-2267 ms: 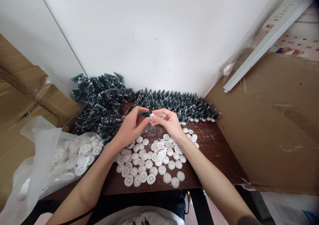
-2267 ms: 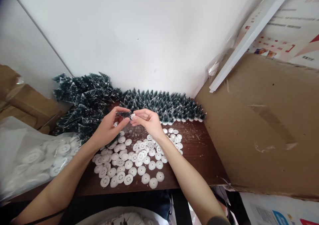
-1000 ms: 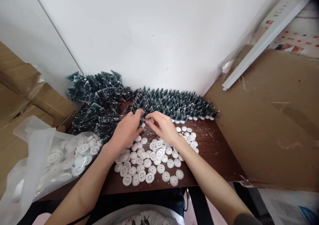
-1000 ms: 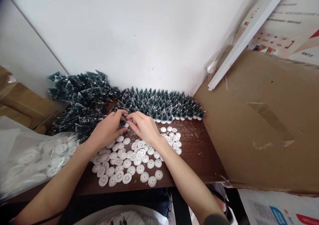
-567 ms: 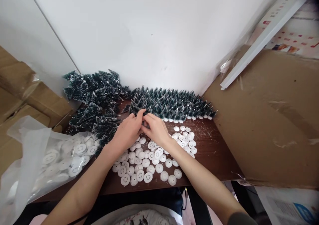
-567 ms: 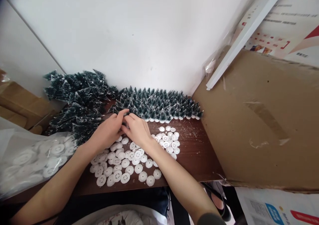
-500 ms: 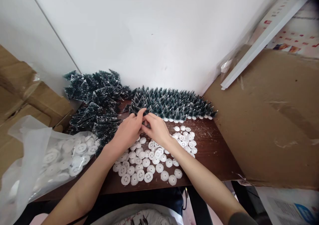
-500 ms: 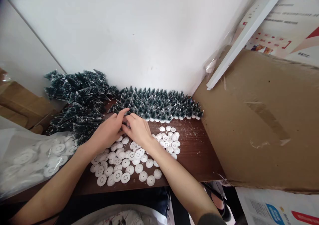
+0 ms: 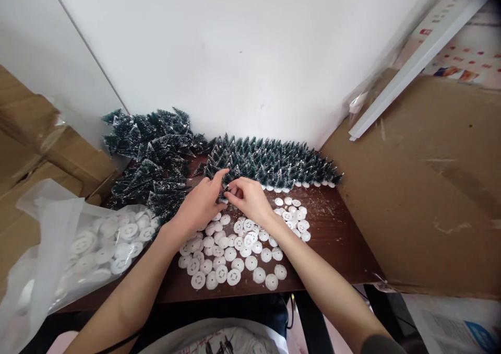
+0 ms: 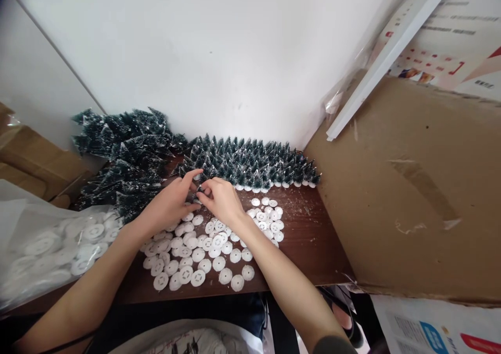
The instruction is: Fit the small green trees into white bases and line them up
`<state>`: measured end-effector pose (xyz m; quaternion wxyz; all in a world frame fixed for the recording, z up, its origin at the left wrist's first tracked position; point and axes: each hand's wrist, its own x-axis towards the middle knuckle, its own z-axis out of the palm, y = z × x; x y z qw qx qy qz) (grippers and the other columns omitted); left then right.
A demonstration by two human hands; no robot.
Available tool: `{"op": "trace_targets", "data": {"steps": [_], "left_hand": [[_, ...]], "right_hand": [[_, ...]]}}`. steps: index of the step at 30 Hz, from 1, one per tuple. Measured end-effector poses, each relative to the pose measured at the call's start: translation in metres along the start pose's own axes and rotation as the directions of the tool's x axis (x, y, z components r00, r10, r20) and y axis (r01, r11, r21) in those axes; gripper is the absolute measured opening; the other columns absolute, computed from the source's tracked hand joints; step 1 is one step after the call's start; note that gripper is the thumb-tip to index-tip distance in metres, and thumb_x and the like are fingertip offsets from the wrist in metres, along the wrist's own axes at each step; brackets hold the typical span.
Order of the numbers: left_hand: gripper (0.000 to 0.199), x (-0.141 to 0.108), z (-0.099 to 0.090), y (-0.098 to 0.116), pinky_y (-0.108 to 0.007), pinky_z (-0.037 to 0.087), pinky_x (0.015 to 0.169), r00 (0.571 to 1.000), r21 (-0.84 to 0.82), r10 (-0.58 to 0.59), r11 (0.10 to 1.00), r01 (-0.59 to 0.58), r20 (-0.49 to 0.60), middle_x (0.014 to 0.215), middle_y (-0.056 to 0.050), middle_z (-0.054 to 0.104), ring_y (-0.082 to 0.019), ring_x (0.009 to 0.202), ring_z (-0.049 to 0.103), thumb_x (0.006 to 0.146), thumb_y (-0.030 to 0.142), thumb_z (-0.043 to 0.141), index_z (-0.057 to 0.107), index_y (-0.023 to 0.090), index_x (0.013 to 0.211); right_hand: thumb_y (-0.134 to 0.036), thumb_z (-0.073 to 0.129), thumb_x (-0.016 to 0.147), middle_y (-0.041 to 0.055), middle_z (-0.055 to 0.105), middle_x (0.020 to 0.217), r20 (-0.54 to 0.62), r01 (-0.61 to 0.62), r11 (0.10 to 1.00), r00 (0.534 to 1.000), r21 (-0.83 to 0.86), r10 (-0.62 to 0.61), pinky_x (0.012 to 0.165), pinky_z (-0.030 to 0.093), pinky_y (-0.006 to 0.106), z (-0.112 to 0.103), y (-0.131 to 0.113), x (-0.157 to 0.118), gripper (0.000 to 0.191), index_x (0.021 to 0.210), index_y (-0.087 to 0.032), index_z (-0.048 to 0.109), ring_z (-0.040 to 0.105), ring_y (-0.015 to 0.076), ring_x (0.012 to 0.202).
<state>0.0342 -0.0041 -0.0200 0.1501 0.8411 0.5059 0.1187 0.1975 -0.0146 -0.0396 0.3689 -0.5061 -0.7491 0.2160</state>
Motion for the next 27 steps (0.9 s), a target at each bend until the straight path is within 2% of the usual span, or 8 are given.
{"op": "trace_targets", "data": {"steps": [3,6,9,14,20,27], "left_hand": [[0.067,0.0007,-0.0001,-0.0022,-0.035,0.046,0.08,0.998,-0.029,0.035,0.999,-0.036,-0.057,0.101,-0.006,0.061,-0.027,0.101,0.056,0.081,0.012,0.062,0.034,0.021,0.141],[0.043,0.0012,-0.0012,-0.0029,-0.034,0.045,0.077,0.988,-0.054,0.064,0.996,-0.072,-0.139,0.1,-0.005,0.06,-0.024,0.097,0.056,0.081,0.016,0.062,0.047,0.02,0.121],[0.028,0.0012,-0.0022,-0.0029,-0.033,0.044,0.074,0.985,-0.077,0.06,0.994,-0.073,-0.16,0.097,-0.004,0.058,-0.023,0.091,0.057,0.08,0.018,0.062,0.048,0.02,0.103],[0.031,0.0019,-0.0012,-0.0044,-0.032,0.044,0.073,0.985,-0.126,0.067,0.988,-0.087,-0.157,0.095,-0.003,0.058,-0.022,0.088,0.058,0.078,0.018,0.063,0.045,0.02,0.104],[0.04,0.0026,-0.0003,-0.0059,-0.032,0.044,0.074,0.986,-0.115,0.079,0.989,-0.096,-0.144,0.096,-0.003,0.058,-0.023,0.09,0.059,0.08,0.018,0.065,0.046,0.02,0.116],[0.059,0.0026,0.0005,-0.0062,-0.034,0.046,0.082,0.989,-0.083,0.069,0.993,-0.08,-0.129,0.1,-0.004,0.06,-0.024,0.098,0.058,0.08,0.015,0.065,0.042,0.02,0.135]], "right_hand": [[-0.015,0.065,0.085,0.0,0.059,0.077,0.001,0.015,1.0,1.0,-0.01,-0.015,0.063,0.041,0.024,0.0003,-0.0014,-0.0007,0.003,0.084,-0.017,0.064,0.054,0.0122,0.068],[-0.015,0.066,0.086,-0.0003,0.059,0.077,0.006,0.017,0.999,1.0,-0.027,-0.017,0.063,0.041,0.024,-0.0002,-0.0035,-0.001,0.002,0.085,-0.017,0.065,0.054,0.0127,0.069],[-0.016,0.066,0.086,-0.0005,0.058,0.077,0.009,0.029,0.999,1.0,-0.04,-0.029,0.064,0.04,0.024,-0.0007,-0.0047,-0.0013,0.001,0.087,-0.016,0.066,0.053,0.0129,0.07],[-0.017,0.066,0.087,-0.0009,0.058,0.076,0.012,0.04,0.997,0.999,-0.059,-0.039,0.065,0.04,0.024,-0.0006,-0.004,-0.0016,0.002,0.085,-0.017,0.066,0.053,0.013,0.07],[-0.016,0.065,0.087,-0.0004,0.059,0.078,0.021,0.05,0.997,0.999,-0.054,-0.049,0.065,0.04,0.025,-0.001,-0.0048,-0.002,0.004,0.091,-0.017,0.067,0.054,0.0134,0.071],[-0.018,0.064,0.088,-0.0003,0.059,0.078,0.019,0.06,0.995,0.998,-0.075,-0.059,0.066,0.04,0.025,-0.0006,-0.0036,-0.0019,0.003,0.09,-0.016,0.067,0.054,0.0133,0.071]]}}
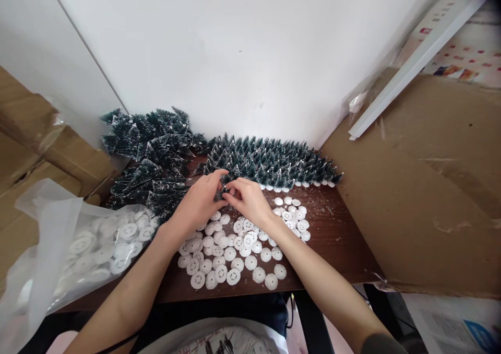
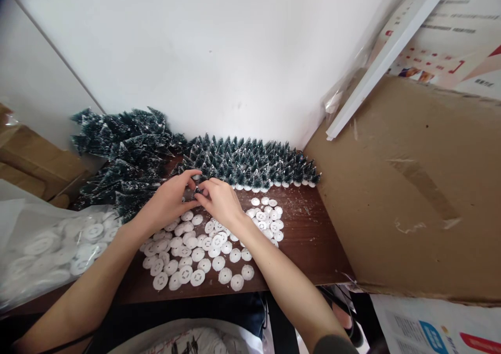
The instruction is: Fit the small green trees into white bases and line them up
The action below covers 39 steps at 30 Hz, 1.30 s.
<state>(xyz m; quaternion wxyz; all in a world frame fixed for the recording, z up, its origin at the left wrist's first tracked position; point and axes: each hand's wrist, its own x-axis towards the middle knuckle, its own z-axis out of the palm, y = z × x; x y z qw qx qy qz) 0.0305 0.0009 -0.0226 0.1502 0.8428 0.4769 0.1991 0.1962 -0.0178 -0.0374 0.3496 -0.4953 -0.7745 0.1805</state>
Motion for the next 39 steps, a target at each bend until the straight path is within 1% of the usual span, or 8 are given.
{"op": "trace_targets", "data": {"steps": [4,8,14,21,26,31,35,39], "left_hand": [[0.068,0.0,0.0,-0.001,-0.036,0.046,0.083,1.0,0.036,-0.006,0.999,0.005,0.02,0.103,-0.006,0.061,-0.025,0.1,0.057,0.08,0.016,0.066,0.037,0.02,0.142],[0.068,0.0,0.001,0.0,-0.037,0.047,0.087,0.999,0.055,0.008,0.998,-0.01,0.036,0.108,-0.009,0.06,-0.026,0.104,0.055,0.081,0.016,0.062,0.036,0.018,0.143],[0.07,-0.001,0.001,-0.001,-0.038,0.047,0.088,1.0,0.024,0.018,1.0,-0.018,0.014,0.103,-0.006,0.058,-0.024,0.098,0.058,0.079,0.016,0.063,0.035,0.021,0.143],[0.04,0.001,-0.007,0.004,-0.033,0.047,0.078,0.999,-0.102,-0.002,0.995,0.006,0.042,0.098,-0.004,0.061,-0.021,0.088,0.06,0.077,0.017,0.064,0.05,0.018,0.114],[0.026,0.001,-0.008,0.002,-0.031,0.044,0.07,0.999,-0.064,-0.008,0.998,0.011,0.036,0.091,-0.002,0.063,-0.021,0.08,0.06,0.078,0.018,0.061,0.053,0.02,0.103],[0.027,0.0,-0.009,0.001,-0.032,0.046,0.07,0.998,0.014,-0.057,0.998,0.057,0.005,0.081,-0.001,0.061,-0.022,0.079,0.062,0.078,0.016,0.064,0.054,0.02,0.103],[0.033,0.0,-0.007,0.001,-0.034,0.048,0.077,0.995,0.047,-0.088,0.995,0.09,-0.055,0.089,-0.004,0.064,-0.024,0.085,0.064,0.078,0.011,0.064,0.053,0.019,0.108],[0.034,0.001,-0.004,-0.001,-0.035,0.049,0.078,0.991,0.042,-0.101,0.994,0.104,-0.084,0.093,-0.005,0.066,-0.025,0.087,0.065,0.078,0.011,0.065,0.053,0.019,0.109]], "right_hand": [[-0.018,0.064,0.089,-0.0004,0.06,0.078,0.009,-0.011,1.0,1.0,0.0,0.011,0.066,0.041,0.025,-0.001,-0.001,0.0,0.002,0.089,-0.017,0.066,0.054,0.0135,0.071],[-0.017,0.064,0.088,-0.0008,0.059,0.077,0.007,-0.004,1.0,1.0,-0.002,0.004,0.067,0.042,0.025,0.0,-0.001,-0.001,0.002,0.089,-0.016,0.066,0.054,0.0132,0.071],[-0.019,0.063,0.089,0.0001,0.061,0.08,0.014,-0.018,1.0,1.0,-0.013,0.018,0.068,0.042,0.026,0.0,0.0,-0.001,0.005,0.092,-0.017,0.067,0.055,0.0135,0.072],[-0.018,0.064,0.088,0.0008,0.064,0.081,0.007,-0.012,1.0,1.0,0.006,0.012,0.067,0.042,0.025,0.002,0.001,-0.001,0.011,0.097,-0.017,0.07,0.057,0.0136,0.072],[-0.02,0.059,0.092,0.0028,0.069,0.085,0.029,-0.006,1.0,1.0,-0.003,0.006,0.069,0.044,0.027,0.0,0.002,-0.001,0.016,0.1,-0.019,0.074,0.061,0.0145,0.073],[-0.023,0.058,0.092,0.0055,0.074,0.093,-0.053,-0.035,0.999,0.998,0.021,0.036,0.07,0.047,0.028,-0.006,0.007,0.0,0.019,0.103,-0.018,0.074,0.064,0.0159,0.076],[-0.023,0.057,0.092,0.0053,0.075,0.096,-0.082,-0.043,0.999,0.996,0.02,0.045,0.067,0.047,0.029,-0.008,0.01,0.0,0.02,0.102,-0.018,0.073,0.063,0.0156,0.072],[-0.022,0.057,0.092,0.0048,0.075,0.095,-0.075,-0.042,0.999,0.996,0.006,0.042,0.067,0.047,0.029,-0.007,0.01,-0.001,0.02,0.102,-0.018,0.073,0.061,0.0148,0.069]]}}
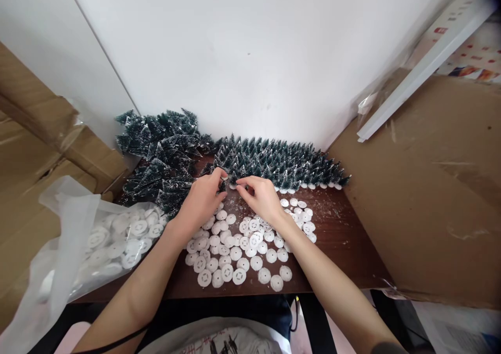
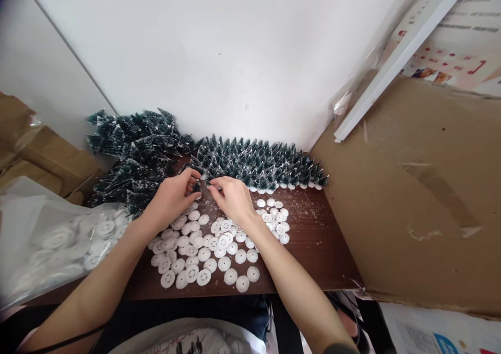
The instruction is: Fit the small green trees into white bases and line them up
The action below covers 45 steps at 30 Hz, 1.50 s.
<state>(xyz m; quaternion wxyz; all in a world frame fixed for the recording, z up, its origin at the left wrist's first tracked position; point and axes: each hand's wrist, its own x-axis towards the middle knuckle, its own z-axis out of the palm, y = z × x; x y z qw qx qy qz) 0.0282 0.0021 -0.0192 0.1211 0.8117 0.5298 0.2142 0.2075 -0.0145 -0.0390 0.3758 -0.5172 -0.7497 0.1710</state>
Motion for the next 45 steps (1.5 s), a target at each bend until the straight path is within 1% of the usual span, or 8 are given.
{"op": "trace_targets", "data": {"steps": [10,15,19,24,32,36,40,45], "left_hand": [[0.023,0.002,0.003,0.0,-0.036,0.049,0.076,0.997,0.054,-0.002,0.999,0.007,-0.082,0.094,-0.009,0.069,-0.026,0.083,0.067,0.084,0.012,0.061,0.056,0.016,0.106],[0.022,0.004,0.007,0.001,-0.036,0.05,0.075,0.992,0.096,-0.008,0.995,0.021,-0.128,0.096,-0.01,0.071,-0.027,0.085,0.068,0.086,0.011,0.06,0.057,0.015,0.107],[0.022,0.007,0.009,0.0,-0.036,0.051,0.078,0.987,0.098,0.003,0.995,0.013,-0.163,0.099,-0.011,0.072,-0.026,0.086,0.07,0.085,0.009,0.06,0.06,0.013,0.107],[0.019,0.01,0.01,0.002,-0.036,0.052,0.079,0.983,0.087,0.009,0.996,0.008,-0.186,0.101,-0.012,0.073,-0.026,0.086,0.071,0.086,0.009,0.058,0.064,0.012,0.104],[0.023,0.013,0.012,0.001,-0.037,0.053,0.079,0.976,0.068,0.012,0.998,0.003,-0.218,0.101,-0.013,0.074,-0.027,0.086,0.072,0.089,0.011,0.055,0.066,0.01,0.108],[0.026,0.013,0.011,0.0,-0.038,0.053,0.082,0.974,0.077,0.021,0.997,-0.003,-0.226,0.101,-0.013,0.074,-0.028,0.086,0.072,0.089,0.011,0.055,0.066,0.01,0.113],[0.028,0.013,0.008,0.0,-0.037,0.053,0.082,0.976,0.043,0.018,0.999,-0.009,-0.217,0.102,-0.012,0.074,-0.026,0.085,0.071,0.088,0.011,0.058,0.066,0.011,0.115],[0.026,0.01,0.005,0.001,-0.035,0.053,0.08,0.971,0.035,0.049,0.999,-0.041,-0.233,0.105,-0.011,0.073,-0.024,0.083,0.07,0.087,0.013,0.057,0.067,0.012,0.112]], "right_hand": [[-0.021,0.056,0.092,0.0045,0.075,0.096,0.01,0.02,1.0,1.0,-0.02,-0.02,0.07,0.048,0.029,-0.001,-0.002,-0.001,0.018,0.1,-0.017,0.072,0.064,0.0162,0.075],[-0.02,0.056,0.093,0.0043,0.075,0.097,0.019,0.015,1.0,1.0,-0.018,-0.014,0.073,0.049,0.03,-0.002,-0.001,0.0,0.017,0.098,-0.019,0.072,0.066,0.0166,0.078],[-0.02,0.056,0.092,0.0042,0.074,0.098,0.023,0.01,1.0,1.0,-0.025,-0.01,0.074,0.05,0.03,-0.001,-0.002,0.0,0.017,0.098,-0.02,0.072,0.067,0.0174,0.08],[-0.02,0.056,0.093,0.0041,0.074,0.097,0.035,0.016,0.999,0.999,-0.036,-0.014,0.073,0.049,0.03,-0.001,-0.002,0.0,0.016,0.097,-0.02,0.071,0.066,0.0172,0.079],[-0.02,0.056,0.093,0.0041,0.074,0.097,0.043,0.023,0.999,0.999,-0.047,-0.021,0.073,0.049,0.031,-0.002,-0.002,0.0,0.016,0.098,-0.02,0.071,0.066,0.0174,0.078],[-0.02,0.055,0.093,0.0044,0.074,0.098,0.037,0.031,0.999,0.999,-0.04,-0.03,0.074,0.05,0.031,-0.002,-0.001,0.0,0.016,0.098,-0.02,0.071,0.066,0.0182,0.081],[-0.02,0.055,0.093,0.0041,0.074,0.099,0.03,0.033,0.999,0.999,-0.034,-0.032,0.073,0.05,0.031,-0.002,0.0,0.0,0.017,0.099,-0.02,0.071,0.066,0.0178,0.079],[-0.02,0.055,0.094,0.004,0.074,0.098,0.043,0.052,0.998,0.998,-0.025,-0.051,0.071,0.048,0.03,-0.005,-0.002,-0.001,0.017,0.1,-0.019,0.07,0.064,0.0161,0.076]]}}
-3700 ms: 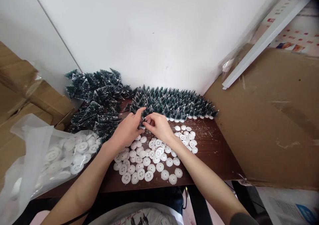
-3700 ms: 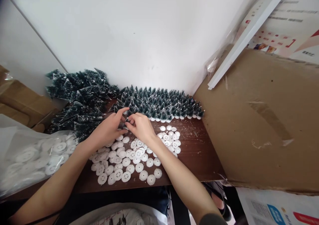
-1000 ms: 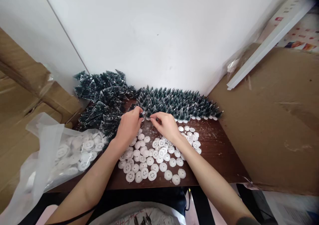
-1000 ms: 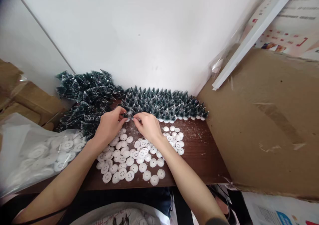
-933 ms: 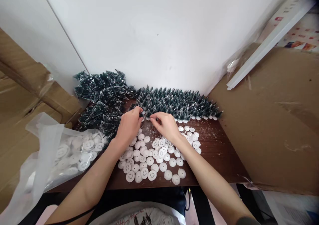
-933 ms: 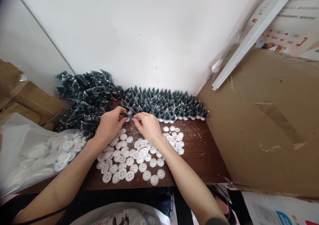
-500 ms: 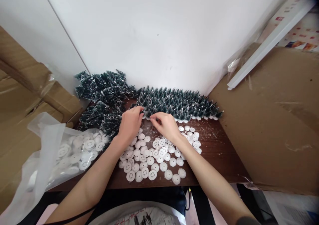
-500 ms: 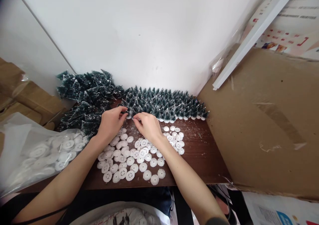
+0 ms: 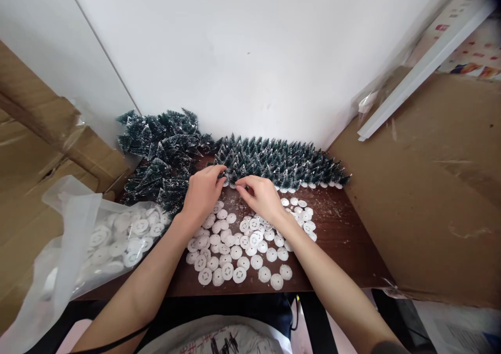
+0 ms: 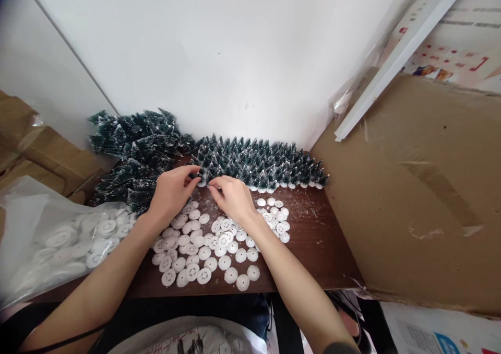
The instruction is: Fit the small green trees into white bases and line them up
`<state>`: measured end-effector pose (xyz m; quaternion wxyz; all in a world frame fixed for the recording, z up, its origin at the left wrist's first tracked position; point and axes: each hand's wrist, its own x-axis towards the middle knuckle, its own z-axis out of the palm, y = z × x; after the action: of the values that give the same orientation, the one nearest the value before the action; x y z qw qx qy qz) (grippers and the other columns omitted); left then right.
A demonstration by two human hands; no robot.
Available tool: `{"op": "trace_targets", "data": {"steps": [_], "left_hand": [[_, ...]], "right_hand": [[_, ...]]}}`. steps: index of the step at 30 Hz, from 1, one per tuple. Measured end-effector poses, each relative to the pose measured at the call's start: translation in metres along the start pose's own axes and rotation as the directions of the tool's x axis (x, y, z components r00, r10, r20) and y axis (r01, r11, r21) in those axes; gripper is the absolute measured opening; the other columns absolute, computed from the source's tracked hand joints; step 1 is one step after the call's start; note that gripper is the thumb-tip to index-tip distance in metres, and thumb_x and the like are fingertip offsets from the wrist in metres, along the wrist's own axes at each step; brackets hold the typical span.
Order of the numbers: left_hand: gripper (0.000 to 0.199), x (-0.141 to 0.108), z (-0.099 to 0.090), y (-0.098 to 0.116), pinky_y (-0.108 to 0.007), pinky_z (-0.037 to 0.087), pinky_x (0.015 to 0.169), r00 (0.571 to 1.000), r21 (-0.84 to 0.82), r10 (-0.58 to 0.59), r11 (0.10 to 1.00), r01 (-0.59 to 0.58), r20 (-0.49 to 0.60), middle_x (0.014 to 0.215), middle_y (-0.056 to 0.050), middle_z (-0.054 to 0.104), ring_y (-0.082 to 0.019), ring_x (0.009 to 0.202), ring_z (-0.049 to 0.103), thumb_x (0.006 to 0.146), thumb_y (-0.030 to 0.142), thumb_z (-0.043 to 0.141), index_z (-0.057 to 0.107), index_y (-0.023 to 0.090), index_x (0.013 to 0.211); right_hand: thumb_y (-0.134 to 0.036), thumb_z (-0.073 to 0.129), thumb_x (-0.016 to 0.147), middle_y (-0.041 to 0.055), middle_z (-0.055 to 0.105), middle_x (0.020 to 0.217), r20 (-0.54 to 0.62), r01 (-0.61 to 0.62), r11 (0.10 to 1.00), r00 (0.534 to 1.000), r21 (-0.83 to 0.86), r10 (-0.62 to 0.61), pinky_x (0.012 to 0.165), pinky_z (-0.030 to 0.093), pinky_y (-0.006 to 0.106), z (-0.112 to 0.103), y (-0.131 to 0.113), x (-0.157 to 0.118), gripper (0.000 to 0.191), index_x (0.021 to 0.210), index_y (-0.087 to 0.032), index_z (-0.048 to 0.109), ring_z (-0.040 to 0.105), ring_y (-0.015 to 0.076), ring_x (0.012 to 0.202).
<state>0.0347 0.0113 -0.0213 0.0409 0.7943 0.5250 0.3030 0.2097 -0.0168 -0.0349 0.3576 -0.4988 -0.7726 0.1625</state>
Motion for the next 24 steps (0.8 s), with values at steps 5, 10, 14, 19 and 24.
{"op": "trace_targets", "data": {"steps": [5,10,14,19,24], "left_hand": [[0.031,-0.001,-0.006,0.002,-0.031,0.049,0.075,0.995,0.004,-0.012,1.0,0.013,-0.096,0.099,-0.007,0.072,-0.02,0.076,0.066,0.09,0.018,0.053,0.062,0.016,0.119],[0.024,-0.003,-0.022,0.005,-0.03,0.042,0.066,0.988,0.036,-0.112,0.993,0.117,-0.106,0.08,-0.004,0.068,-0.02,0.069,0.062,0.093,0.026,0.044,0.061,0.017,0.107],[0.021,-0.004,-0.038,0.009,-0.029,0.036,0.058,0.982,0.09,-0.073,0.994,0.058,0.176,0.071,-0.002,0.063,-0.021,0.065,0.058,0.09,0.027,0.038,0.059,0.021,0.091],[0.01,-0.009,-0.044,0.007,-0.032,0.039,0.062,0.92,0.105,0.082,0.986,-0.132,0.383,0.081,-0.003,0.065,-0.023,0.074,0.059,0.072,0.017,0.048,0.052,0.022,0.079],[0.031,-0.016,-0.036,0.001,-0.033,0.042,0.064,0.889,0.138,0.108,0.973,-0.187,0.446,0.093,-0.006,0.064,-0.027,0.083,0.062,0.065,0.013,0.053,0.055,0.022,0.095]], "right_hand": [[-0.018,0.057,0.093,0.0032,0.071,0.092,0.095,0.084,0.995,0.992,-0.049,-0.079,0.066,0.042,0.027,-0.002,-0.005,-0.001,0.014,0.097,-0.018,0.07,0.059,0.0136,0.072],[-0.037,0.064,0.091,0.0038,0.065,0.082,0.275,0.227,0.964,0.944,-0.139,-0.183,0.064,0.037,0.028,0.004,-0.014,-0.004,0.021,0.089,-0.017,0.072,0.055,0.0183,0.084],[-0.041,0.066,0.089,0.0054,0.063,0.082,0.357,0.253,0.957,0.915,-0.144,-0.188,0.068,0.04,0.03,0.009,-0.018,-0.006,0.026,0.088,-0.016,0.071,0.053,0.0205,0.088],[-0.027,0.072,0.085,0.0046,0.063,0.087,0.351,0.189,0.982,0.921,-0.019,-0.171,0.072,0.043,0.03,0.008,-0.018,-0.005,0.012,0.083,-0.017,0.065,0.055,0.0194,0.088],[-0.021,0.068,0.084,0.0,0.062,0.08,0.326,0.049,0.976,0.938,0.213,-0.118,0.064,0.044,0.026,0.005,-0.014,-0.005,0.011,0.077,-0.018,0.06,0.056,0.0134,0.073]]}}
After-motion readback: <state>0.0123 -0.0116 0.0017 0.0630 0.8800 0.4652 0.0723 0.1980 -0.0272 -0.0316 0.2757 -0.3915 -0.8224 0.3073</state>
